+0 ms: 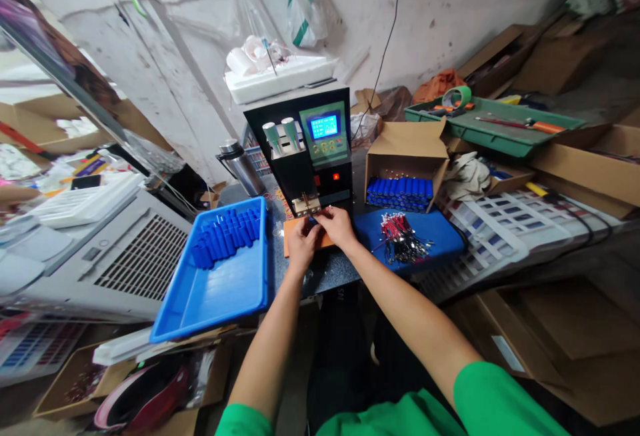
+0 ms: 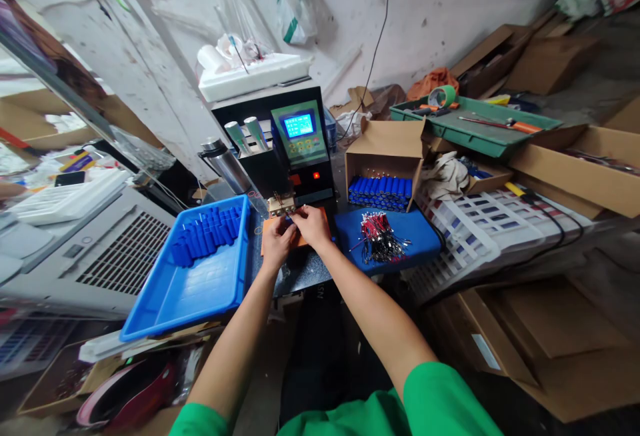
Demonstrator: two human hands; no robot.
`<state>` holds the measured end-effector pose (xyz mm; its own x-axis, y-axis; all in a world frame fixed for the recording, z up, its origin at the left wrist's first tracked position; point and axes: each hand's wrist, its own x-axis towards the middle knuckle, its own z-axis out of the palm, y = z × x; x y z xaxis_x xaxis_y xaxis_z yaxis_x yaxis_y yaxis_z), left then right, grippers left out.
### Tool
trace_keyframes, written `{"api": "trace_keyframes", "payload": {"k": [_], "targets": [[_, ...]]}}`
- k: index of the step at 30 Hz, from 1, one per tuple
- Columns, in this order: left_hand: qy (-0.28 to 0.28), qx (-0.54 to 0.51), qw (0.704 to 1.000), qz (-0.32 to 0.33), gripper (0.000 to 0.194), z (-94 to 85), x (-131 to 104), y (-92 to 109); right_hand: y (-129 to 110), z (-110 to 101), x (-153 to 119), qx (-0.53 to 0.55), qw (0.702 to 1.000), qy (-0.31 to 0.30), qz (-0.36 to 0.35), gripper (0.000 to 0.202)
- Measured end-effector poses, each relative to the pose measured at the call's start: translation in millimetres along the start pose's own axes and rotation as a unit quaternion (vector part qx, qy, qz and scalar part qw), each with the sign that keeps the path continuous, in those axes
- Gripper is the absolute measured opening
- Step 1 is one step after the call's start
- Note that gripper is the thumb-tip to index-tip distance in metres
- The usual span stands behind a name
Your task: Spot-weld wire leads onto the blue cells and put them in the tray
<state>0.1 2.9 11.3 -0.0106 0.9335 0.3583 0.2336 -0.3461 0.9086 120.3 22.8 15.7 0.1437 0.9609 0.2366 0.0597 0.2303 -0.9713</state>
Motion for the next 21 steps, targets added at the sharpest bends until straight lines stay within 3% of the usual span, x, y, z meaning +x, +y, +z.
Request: {"api": "trace_keyframes", "payload": {"k": [21], "targets": [[0.003, -0.003, 1.0, 0.005, 0.03, 0.7, 0.8, -3.0, 2.1, 0.2, 2.2, 0.004, 1.0, -0.001, -0.008, 0.013]]}}
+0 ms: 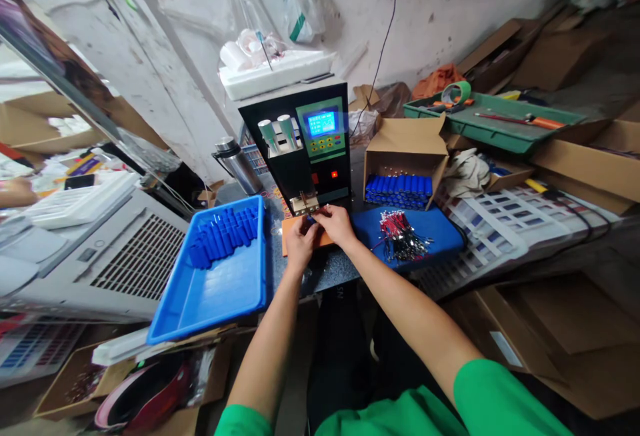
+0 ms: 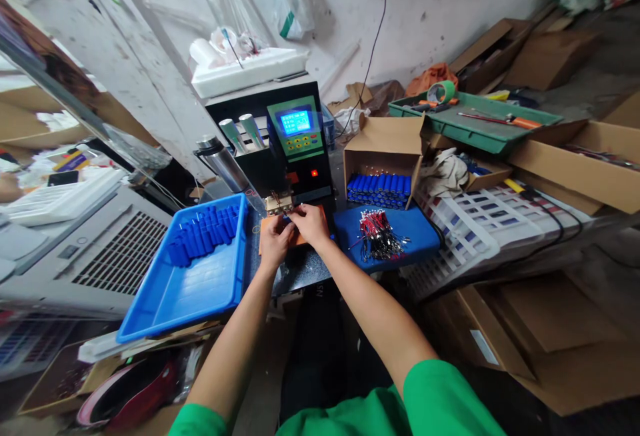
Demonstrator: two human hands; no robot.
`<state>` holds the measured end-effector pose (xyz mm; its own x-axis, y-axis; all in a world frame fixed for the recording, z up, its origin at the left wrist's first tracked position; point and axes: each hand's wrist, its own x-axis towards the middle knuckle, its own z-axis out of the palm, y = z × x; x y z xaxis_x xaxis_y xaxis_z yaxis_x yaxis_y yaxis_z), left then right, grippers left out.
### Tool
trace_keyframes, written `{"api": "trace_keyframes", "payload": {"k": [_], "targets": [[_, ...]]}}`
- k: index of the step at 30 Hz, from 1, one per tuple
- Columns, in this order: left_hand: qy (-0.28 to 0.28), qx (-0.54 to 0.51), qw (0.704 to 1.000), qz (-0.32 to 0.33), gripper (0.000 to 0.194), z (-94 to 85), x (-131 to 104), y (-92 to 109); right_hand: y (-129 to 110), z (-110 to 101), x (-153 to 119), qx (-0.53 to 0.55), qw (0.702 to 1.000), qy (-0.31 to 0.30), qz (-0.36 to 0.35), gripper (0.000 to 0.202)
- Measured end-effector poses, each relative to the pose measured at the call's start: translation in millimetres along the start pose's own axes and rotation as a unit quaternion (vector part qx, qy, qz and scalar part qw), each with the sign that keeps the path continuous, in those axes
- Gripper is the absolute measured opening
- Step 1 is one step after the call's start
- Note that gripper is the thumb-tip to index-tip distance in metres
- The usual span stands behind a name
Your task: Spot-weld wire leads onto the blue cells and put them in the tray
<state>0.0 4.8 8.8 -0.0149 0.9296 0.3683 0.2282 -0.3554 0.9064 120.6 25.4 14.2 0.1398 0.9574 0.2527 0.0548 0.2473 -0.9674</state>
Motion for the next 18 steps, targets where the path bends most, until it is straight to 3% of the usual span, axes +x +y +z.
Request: {"api": "trace_keyframes", "payload": {"k": [18], "targets": [[-0.006, -0.004, 1.0, 0.014, 0.025, 0.1, 1.0, 1.2, 13.0, -8.6, -6.5, 0.021, 0.999, -0.038, 0.005, 0.016]]}}
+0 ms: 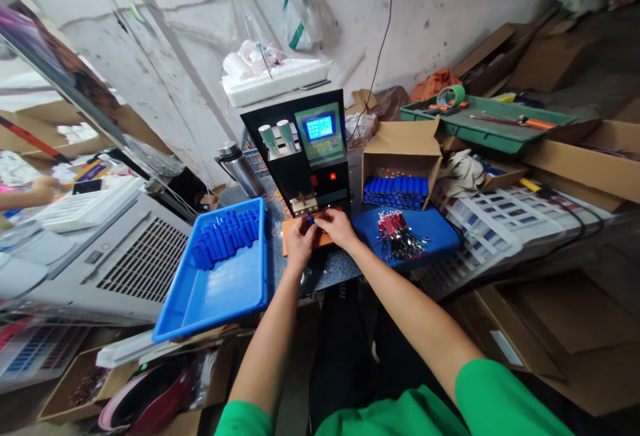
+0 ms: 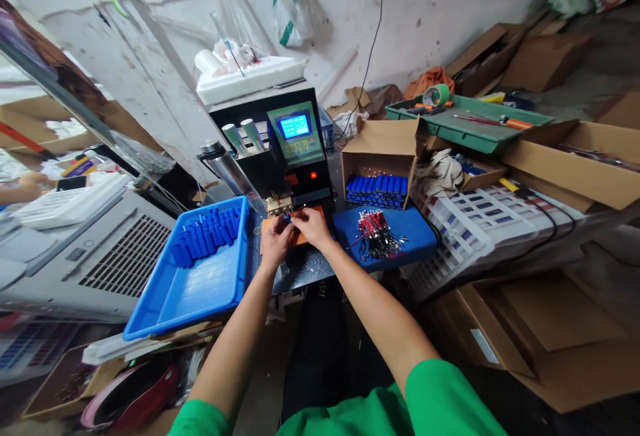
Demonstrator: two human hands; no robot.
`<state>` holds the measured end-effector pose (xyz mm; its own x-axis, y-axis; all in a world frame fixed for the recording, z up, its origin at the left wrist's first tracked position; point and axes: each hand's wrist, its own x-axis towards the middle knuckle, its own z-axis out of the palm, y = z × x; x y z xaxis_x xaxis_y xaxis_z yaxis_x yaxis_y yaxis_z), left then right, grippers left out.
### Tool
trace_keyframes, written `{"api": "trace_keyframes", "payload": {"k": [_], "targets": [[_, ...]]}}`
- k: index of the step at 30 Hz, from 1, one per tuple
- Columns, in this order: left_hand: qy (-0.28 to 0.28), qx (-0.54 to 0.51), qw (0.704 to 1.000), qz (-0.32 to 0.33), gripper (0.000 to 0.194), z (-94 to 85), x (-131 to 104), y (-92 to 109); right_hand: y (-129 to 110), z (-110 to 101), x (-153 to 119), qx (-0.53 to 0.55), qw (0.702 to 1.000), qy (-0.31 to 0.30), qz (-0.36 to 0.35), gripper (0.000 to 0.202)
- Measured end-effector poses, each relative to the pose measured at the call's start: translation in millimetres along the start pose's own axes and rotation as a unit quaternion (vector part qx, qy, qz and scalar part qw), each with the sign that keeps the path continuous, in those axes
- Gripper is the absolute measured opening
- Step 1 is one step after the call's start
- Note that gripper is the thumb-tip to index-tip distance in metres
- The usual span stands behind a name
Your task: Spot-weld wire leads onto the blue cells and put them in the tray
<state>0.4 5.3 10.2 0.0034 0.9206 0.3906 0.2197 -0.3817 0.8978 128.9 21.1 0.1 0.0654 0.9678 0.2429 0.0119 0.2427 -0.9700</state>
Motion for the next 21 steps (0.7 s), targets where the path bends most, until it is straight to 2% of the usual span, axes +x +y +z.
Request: {"api": "trace_keyframes", "payload": {"k": [9, 21], "targets": [[-0.003, 0.021, 1.0, -0.011, 0.025, -2.1, -0.6, -4.4, 3.2, -6.0, -3.2, -0.065, 0.998, -0.012, -0.023, 0.019], [0.004, 0.039, 0.999, -0.009, 0.028, -2.2, -3.5, -3.9, 2.7, -10.4, -5.7, -0.024, 0.999, -0.033, -0.009, 0.025]]}}
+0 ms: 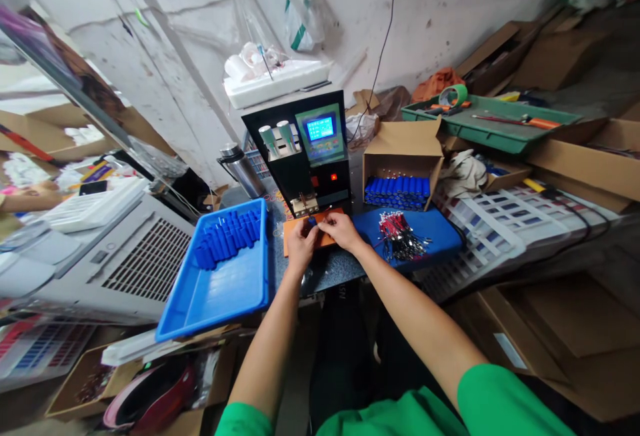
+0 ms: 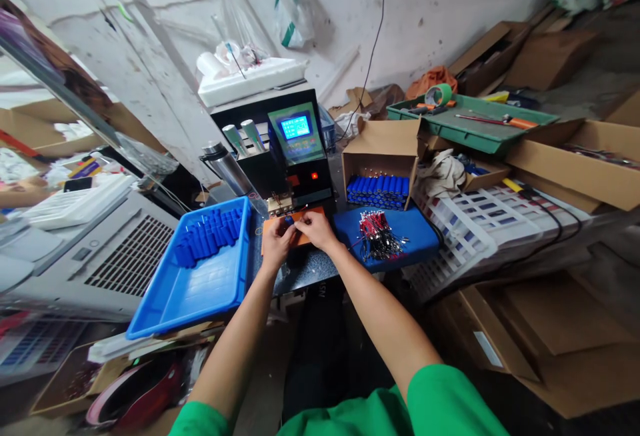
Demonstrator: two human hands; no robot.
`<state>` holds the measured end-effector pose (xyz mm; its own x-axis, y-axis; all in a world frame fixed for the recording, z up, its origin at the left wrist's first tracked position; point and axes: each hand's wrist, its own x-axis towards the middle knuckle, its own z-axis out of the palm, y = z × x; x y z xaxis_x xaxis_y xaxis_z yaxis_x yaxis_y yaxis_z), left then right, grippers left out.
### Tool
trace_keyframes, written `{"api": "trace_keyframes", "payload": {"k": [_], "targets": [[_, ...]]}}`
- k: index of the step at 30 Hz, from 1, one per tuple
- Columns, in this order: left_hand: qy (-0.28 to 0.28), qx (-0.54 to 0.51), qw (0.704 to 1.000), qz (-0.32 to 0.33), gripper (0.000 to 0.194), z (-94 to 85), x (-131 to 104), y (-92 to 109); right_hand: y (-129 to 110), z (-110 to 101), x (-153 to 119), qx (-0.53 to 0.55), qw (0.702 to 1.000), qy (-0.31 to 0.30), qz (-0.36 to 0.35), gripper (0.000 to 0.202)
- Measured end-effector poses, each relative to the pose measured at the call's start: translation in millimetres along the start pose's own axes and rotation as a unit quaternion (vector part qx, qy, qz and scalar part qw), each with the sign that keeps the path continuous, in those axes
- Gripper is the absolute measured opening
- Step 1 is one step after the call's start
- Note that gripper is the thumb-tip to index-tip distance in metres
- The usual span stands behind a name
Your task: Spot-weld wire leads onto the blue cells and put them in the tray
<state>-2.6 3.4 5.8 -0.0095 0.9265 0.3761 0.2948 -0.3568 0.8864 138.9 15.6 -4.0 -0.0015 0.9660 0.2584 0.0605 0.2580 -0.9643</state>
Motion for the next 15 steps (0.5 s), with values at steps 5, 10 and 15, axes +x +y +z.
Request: {"api": "trace_keyframes", "payload": {"k": [5, 10, 15], "targets": [[0.0, 0.017, 1.0, 0.006, 0.026, -0.7, -0.8, 1.2, -1.3, -1.2, 0.0, 0.019, 1.0, -0.009, 0.012, 0.028], [-0.001, 0.0, 1.0, 0.001, 0.026, -1.6, -3.3, 0.3, -2.7, -1.9, -1.3, 0.029, 0.999, -0.015, 0.017, 0.028], [0.0, -0.017, 1.0, -0.015, 0.028, -3.2, -6.9, -5.7, -5.6, -3.2, -4.0, 0.038, 0.999, -0.022, 0.013, 0.025]]}}
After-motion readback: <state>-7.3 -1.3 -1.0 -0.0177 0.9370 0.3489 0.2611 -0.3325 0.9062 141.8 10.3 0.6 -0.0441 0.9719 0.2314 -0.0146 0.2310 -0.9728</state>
